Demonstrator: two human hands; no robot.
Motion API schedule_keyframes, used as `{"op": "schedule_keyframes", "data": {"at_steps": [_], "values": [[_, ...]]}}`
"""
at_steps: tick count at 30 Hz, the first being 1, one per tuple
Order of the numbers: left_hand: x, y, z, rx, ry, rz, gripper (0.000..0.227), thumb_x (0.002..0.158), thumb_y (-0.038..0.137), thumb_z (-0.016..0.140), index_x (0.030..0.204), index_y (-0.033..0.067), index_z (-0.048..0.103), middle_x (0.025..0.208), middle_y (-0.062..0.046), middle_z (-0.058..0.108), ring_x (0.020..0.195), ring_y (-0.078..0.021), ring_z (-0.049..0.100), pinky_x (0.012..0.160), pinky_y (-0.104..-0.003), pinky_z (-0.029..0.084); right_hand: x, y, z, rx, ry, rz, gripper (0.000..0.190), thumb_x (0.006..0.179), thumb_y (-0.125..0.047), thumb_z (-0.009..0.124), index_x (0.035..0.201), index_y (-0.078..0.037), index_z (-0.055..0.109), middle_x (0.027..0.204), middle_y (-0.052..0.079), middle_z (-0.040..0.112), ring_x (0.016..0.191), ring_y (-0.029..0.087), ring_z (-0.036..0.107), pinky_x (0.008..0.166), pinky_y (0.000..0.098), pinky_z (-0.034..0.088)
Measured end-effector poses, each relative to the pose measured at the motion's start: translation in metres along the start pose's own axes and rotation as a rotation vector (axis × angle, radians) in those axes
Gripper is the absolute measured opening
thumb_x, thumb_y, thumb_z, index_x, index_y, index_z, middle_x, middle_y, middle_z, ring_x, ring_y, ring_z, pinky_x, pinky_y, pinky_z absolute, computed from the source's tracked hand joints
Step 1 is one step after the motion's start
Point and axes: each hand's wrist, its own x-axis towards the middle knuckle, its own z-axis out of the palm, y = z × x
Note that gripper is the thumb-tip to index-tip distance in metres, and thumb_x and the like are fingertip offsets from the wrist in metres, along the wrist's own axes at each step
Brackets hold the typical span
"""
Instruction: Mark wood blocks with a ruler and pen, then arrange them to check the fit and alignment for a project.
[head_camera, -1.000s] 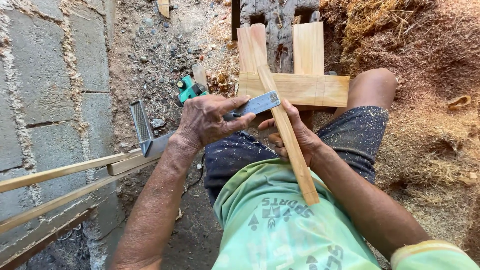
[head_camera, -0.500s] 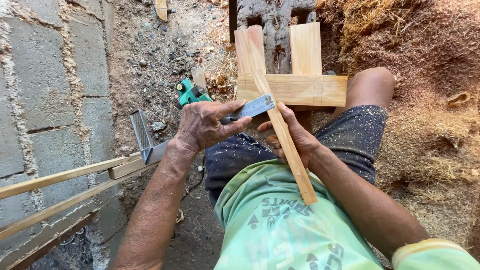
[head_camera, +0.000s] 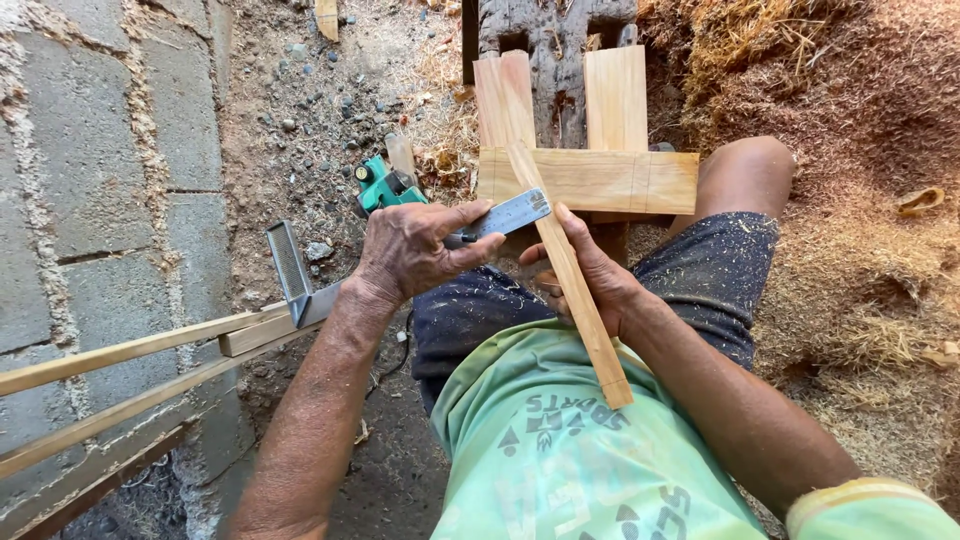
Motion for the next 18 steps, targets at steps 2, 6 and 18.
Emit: {"op": "schedule_keyframes", "data": {"at_steps": [2, 6, 18], "values": [[-0.001, -0.002, 0.002, -0.021, 0.021, -0.027, 0.046, 0.089, 0.057, 0.073, 0.114, 0.0184, 0.08, 0.083, -0.006, 0.079, 0.061, -0.0174, 0.072, 0.052, -0.034, 0.057, 0.004, 0.002, -0.005, 0.009, 0.019, -0.053, 0.083, 0.085, -0.082, 0.058, 0.107, -0.003, 0.068, 0.061, -0.006, 0.05, 0.045, 0.002, 0.049, 0.037, 0.0173, 0.046], [-0.029, -0.003, 0.0, 0.03, 0.046, -0.098, 0.044, 0.093, 0.048, 0.073, 0.119, 0.0131, 0.079, 0.072, -0.007, 0.077, 0.053, -0.0181, 0.069, 0.047, -0.036, 0.054, -0.001, -0.015, -0.005, 0.125, 0.009, -0.132, 0.071, 0.082, -0.06, 0.072, 0.127, -0.005, 0.064, 0.086, 0.003, 0.07, 0.066, 0.012, 0.067, 0.056, 0.0266, 0.059], [-0.311, -0.024, 0.162, -0.3, 0.369, -1.412, 0.046, 0.099, 0.05, 0.061, 0.101, 0.0064, 0.077, 0.074, -0.013, 0.07, 0.071, -0.0227, 0.065, 0.07, -0.037, 0.05, 0.083, -0.179, -0.039, -0.455, 0.438, -0.61, 0.078, 0.079, -0.032, 0.087, 0.144, -0.004, 0.053, 0.128, 0.013, 0.071, 0.107, 0.022, 0.071, 0.093, 0.0369, 0.063]]}}
